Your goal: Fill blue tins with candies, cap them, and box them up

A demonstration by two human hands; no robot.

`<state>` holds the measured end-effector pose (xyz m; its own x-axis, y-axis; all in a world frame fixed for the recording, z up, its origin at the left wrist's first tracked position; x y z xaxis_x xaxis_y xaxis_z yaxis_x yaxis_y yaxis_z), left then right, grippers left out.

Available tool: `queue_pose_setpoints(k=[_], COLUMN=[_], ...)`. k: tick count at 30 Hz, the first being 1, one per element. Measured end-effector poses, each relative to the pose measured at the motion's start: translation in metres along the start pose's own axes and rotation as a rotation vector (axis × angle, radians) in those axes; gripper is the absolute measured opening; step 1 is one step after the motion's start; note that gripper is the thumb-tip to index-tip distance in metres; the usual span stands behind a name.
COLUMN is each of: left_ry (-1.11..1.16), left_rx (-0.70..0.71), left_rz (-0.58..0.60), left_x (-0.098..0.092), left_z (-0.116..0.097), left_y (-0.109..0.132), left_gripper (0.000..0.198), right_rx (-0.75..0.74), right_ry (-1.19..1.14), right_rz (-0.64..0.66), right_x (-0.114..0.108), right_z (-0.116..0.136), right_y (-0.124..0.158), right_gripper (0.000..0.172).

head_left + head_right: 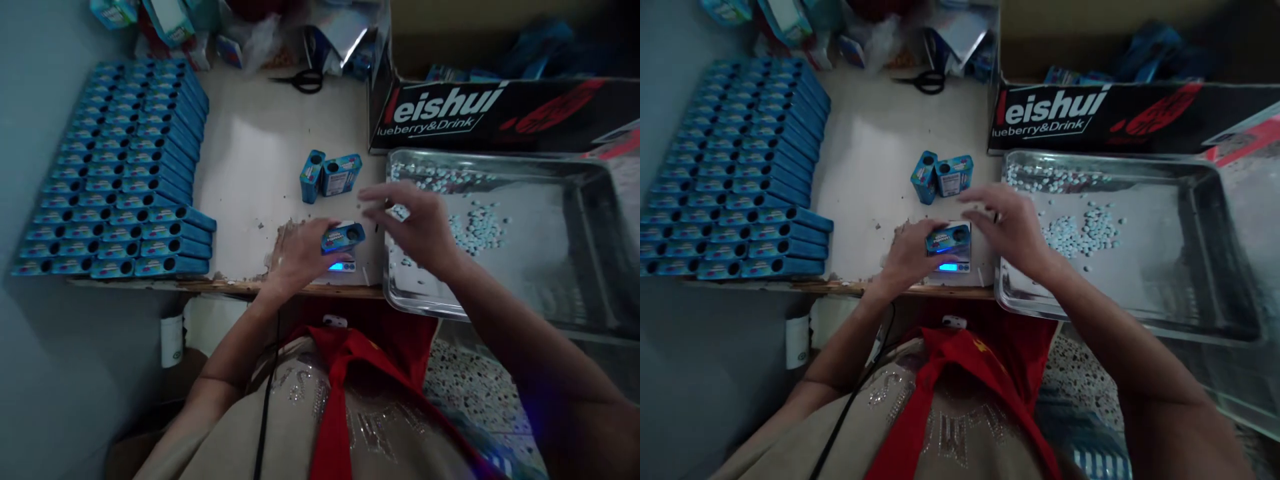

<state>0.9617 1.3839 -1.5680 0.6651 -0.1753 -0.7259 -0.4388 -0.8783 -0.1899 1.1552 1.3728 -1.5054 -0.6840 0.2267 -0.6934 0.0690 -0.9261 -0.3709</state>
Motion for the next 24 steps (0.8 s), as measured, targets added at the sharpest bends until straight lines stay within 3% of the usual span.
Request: queue_pose_setpoints(k=[2,4,7,10,13,16,19,21,24], left_ry=[-0.033,-0.084,-0.234,-0.424,-0.416,-0.278,-0.253,-0.293,-0.427], left_rx=[0.025,0.010,-0.063,-0.173,-0.266,-0.269,-0.270,-0.208,-0.110], left_rz=[-0.014,-0.088,-0.262,-0.332,-0.269,-0.099,0.057,0.063,-0.058], left_x=[-0.007,-0.035,-0.113,-0.193,-0.236,-0.245,-0.241,-0.236,-0.225], left_z=[-0.002,0.007,0.041,0.094,0.149,0.183,0.199,0.200,0.194], left_y=[-0.008,-0.017,-0.031,-0.043,-0.052,-0.049,-0.035,-0.026,-0.016], left_gripper=[0.046,0.043,0.048,0.054,0.051,0.064,0.074,0.067,0.060], right_rx=[0.059,0.050,-0.053,-0.100,0.018,0.142,0.214,0.233,0.192], right_ry=[0.132,0.250,0.368,0.421,0.423,0.379,0.389,0.447,0.474], right_rz=[-0.040,0.019,0.094,0.032,0.050,0.079,0.061,0.048,0.032], right_x=[0.002,0.016,0.047,0.066,0.082,0.095,0.092,0.079,0.050], right_z=[-0.021,-0.039,-0.051,-0.046,-0.041,-0.036,-0.036,-0.038,-0.034], right_y=[-0.024,-0.051,-0.078,-0.086,-0.083,-0.081,-0.079,-0.075,-0.059], right_gripper=[0.034,0.037,0.034,0.026,0.024,0.031,0.049,0.052,0.037])
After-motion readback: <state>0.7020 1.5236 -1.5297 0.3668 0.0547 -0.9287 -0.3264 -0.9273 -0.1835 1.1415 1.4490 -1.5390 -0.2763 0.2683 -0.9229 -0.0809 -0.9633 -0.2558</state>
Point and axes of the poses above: each hand's wrist, its own y-axis away from the middle knuckle, its own x-axis out of the palm, z = x × y, the point moved 6 cm from there along -y, towards the middle knuckle, and after that the axes turned 10 degrees about -z, right-handed, at the moved point
